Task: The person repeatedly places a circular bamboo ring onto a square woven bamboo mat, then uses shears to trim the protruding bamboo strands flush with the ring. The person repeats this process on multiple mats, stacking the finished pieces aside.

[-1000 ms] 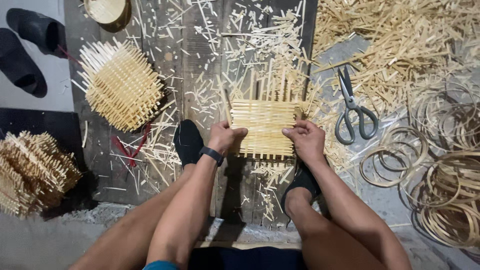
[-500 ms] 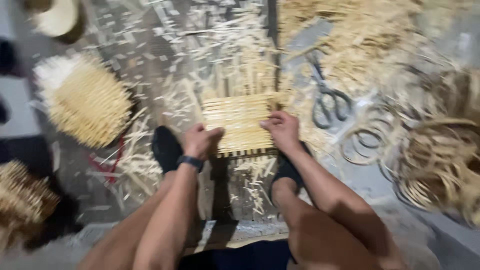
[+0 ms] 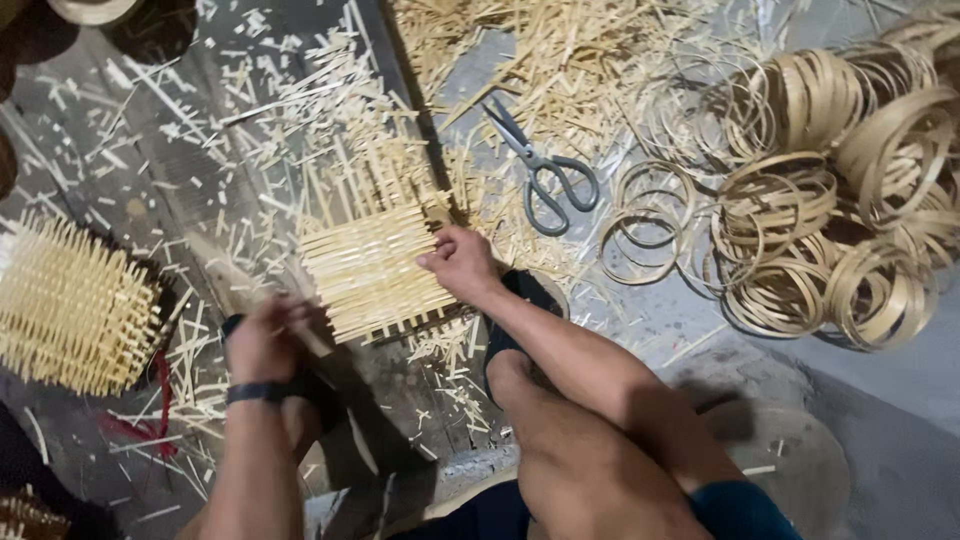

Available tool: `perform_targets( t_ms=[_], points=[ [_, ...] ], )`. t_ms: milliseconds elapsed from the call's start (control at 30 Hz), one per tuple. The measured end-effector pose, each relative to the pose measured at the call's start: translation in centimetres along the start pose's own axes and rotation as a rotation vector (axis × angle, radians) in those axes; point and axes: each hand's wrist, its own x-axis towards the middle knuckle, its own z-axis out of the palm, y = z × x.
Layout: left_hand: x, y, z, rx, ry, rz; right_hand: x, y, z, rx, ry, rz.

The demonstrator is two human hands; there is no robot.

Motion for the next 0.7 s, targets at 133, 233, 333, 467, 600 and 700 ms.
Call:
perform_targets(
  t_ms=[133, 233, 333, 467, 600, 700],
  points=[
    [-1.8, 7.1, 0.9, 0.295, -0.042, 0.209, 0.2, 1.1, 0.5, 0.017, -0.004, -0.017],
    [-3.0, 9.1, 5.2, 0.673, -0.237, 0.497, 0.4, 2.3, 1.1, 0.037, 0.051, -0.032],
    [-5.4, 4.7, 11.0, 1.230, -0.341, 0.755, 0.3, 2.1, 1.2, 0.029, 0.089, -0.126],
    [-6.7, 0.0, 13.4, 1.786, -0.232, 0.664, 0.1, 0.4, 0.6, 0.015, 0.055, 0.002],
    [-6.4, -2.0, 12.1, 1.617, -0.193, 1.026, -1.7, -0.7, -1.5, 0.046, -0.094, 0.042],
    [-5.6, -1.8, 12.1, 1.720, -0.186, 0.846, -2.1, 0.3, -8.1, 0.055, -0.134, 0.214]
  ],
)
